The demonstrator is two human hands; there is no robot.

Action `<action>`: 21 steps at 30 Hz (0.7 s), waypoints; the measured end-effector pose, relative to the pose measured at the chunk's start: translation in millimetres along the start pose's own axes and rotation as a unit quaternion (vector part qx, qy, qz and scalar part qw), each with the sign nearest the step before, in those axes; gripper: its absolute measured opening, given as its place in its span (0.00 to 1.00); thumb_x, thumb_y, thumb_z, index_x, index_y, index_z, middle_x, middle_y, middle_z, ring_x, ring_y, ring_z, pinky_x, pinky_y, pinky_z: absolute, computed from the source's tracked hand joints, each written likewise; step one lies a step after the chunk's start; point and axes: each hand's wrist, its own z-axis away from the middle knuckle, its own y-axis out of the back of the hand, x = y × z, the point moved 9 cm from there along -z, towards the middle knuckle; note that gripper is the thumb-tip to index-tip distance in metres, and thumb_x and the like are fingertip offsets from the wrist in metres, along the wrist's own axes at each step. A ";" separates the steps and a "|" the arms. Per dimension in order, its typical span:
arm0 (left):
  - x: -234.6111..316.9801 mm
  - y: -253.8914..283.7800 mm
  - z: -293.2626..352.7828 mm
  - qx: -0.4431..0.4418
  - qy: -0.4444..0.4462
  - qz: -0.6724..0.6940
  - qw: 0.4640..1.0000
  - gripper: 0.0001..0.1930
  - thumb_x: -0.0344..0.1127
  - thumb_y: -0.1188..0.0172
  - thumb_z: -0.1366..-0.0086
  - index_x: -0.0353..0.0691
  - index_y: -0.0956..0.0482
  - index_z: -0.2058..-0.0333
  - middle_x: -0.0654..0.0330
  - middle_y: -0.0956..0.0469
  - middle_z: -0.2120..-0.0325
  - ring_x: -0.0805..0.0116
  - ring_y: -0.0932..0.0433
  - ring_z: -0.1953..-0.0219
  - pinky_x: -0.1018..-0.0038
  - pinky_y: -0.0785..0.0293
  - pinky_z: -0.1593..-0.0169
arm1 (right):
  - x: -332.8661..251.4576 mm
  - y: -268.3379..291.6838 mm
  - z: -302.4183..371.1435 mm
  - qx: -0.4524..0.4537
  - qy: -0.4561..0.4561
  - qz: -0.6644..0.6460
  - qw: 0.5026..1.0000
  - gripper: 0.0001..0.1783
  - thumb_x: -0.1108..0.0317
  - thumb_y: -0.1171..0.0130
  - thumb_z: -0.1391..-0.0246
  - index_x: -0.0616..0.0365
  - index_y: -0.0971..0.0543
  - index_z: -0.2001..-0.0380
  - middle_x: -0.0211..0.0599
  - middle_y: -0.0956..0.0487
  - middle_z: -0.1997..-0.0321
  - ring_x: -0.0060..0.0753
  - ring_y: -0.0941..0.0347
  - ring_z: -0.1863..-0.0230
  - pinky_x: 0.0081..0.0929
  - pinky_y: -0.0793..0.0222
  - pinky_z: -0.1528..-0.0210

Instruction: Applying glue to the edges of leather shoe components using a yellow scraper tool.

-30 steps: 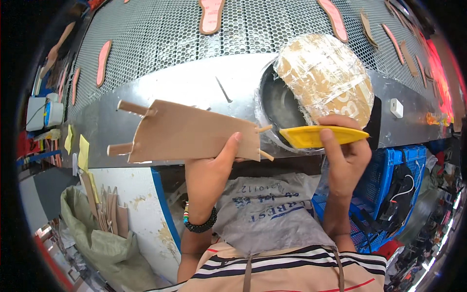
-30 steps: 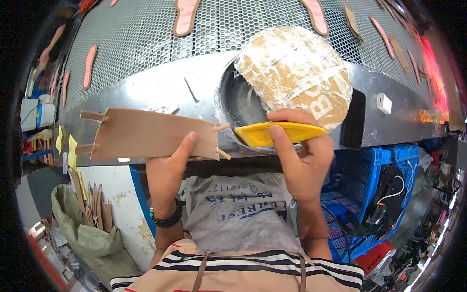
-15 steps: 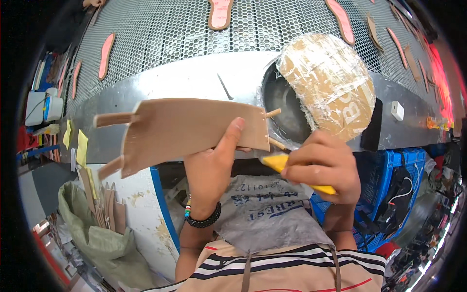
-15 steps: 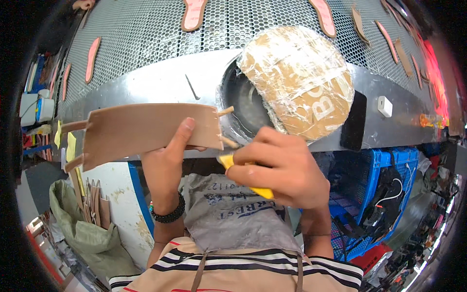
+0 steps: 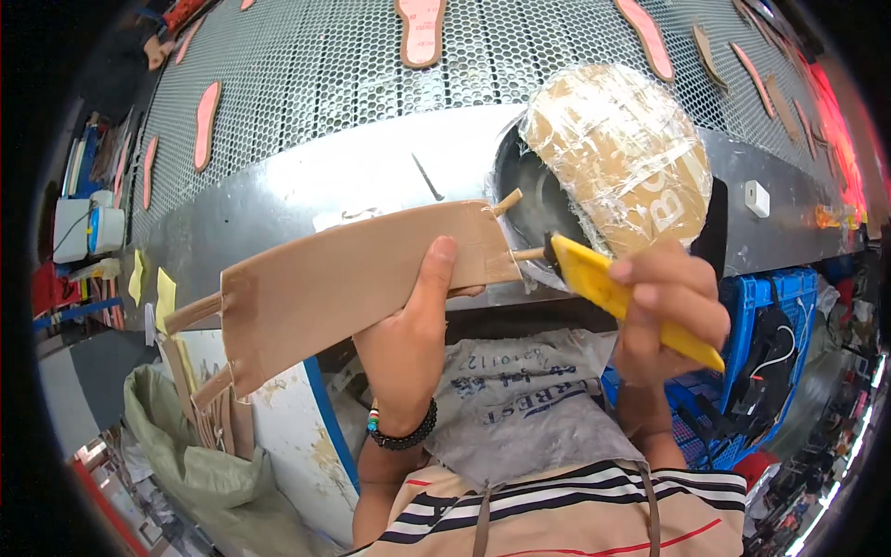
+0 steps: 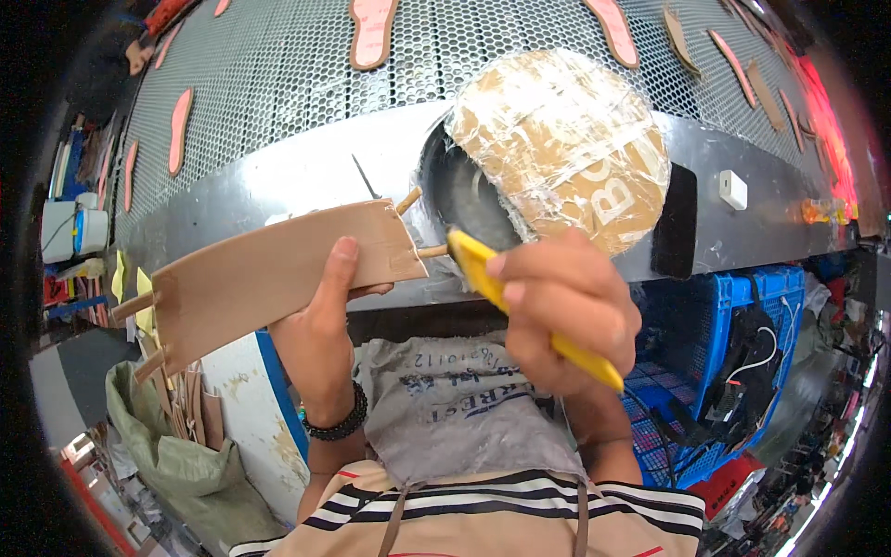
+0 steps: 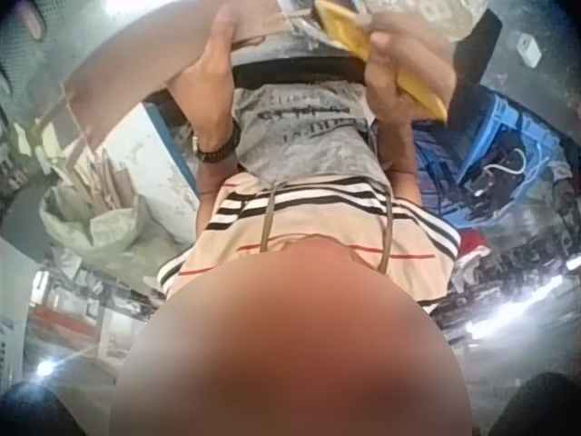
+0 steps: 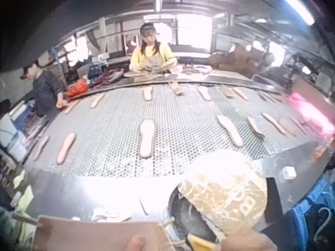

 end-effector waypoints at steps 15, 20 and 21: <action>9.7 -56.2 -126.5 -0.261 -0.046 -0.061 0.962 0.18 0.46 0.41 0.33 0.32 0.25 0.61 0.58 0.21 0.75 0.73 0.23 0.80 0.80 0.34 0.85 | 13.7 51.8 -16.1 0.135 -0.082 0.062 0.986 0.07 0.85 0.45 0.43 0.63 0.24 0.64 0.45 0.20 0.60 0.34 0.24 0.58 0.27 0.29 0.51; -9.1 -169.9 -242.3 -0.412 -0.008 -0.122 0.903 0.24 0.53 0.48 0.31 0.33 0.25 0.58 0.57 0.21 0.71 0.72 0.23 0.76 0.79 0.28 0.77 | 9.0 97.6 21.1 0.204 -0.200 0.062 0.956 0.06 0.83 0.47 0.41 0.64 0.25 0.63 0.44 0.23 0.59 0.27 0.25 0.60 0.21 0.25 0.64; -18.7 -186.1 -263.1 -0.400 0.033 -0.108 0.910 0.25 0.54 0.48 0.30 0.31 0.26 0.56 0.55 0.20 0.69 0.70 0.22 0.74 0.77 0.25 0.74 | 2.8 101.6 20.5 0.206 -0.194 0.065 0.957 0.05 0.83 0.48 0.41 0.64 0.25 0.64 0.44 0.23 0.59 0.24 0.26 0.60 0.17 0.25 0.70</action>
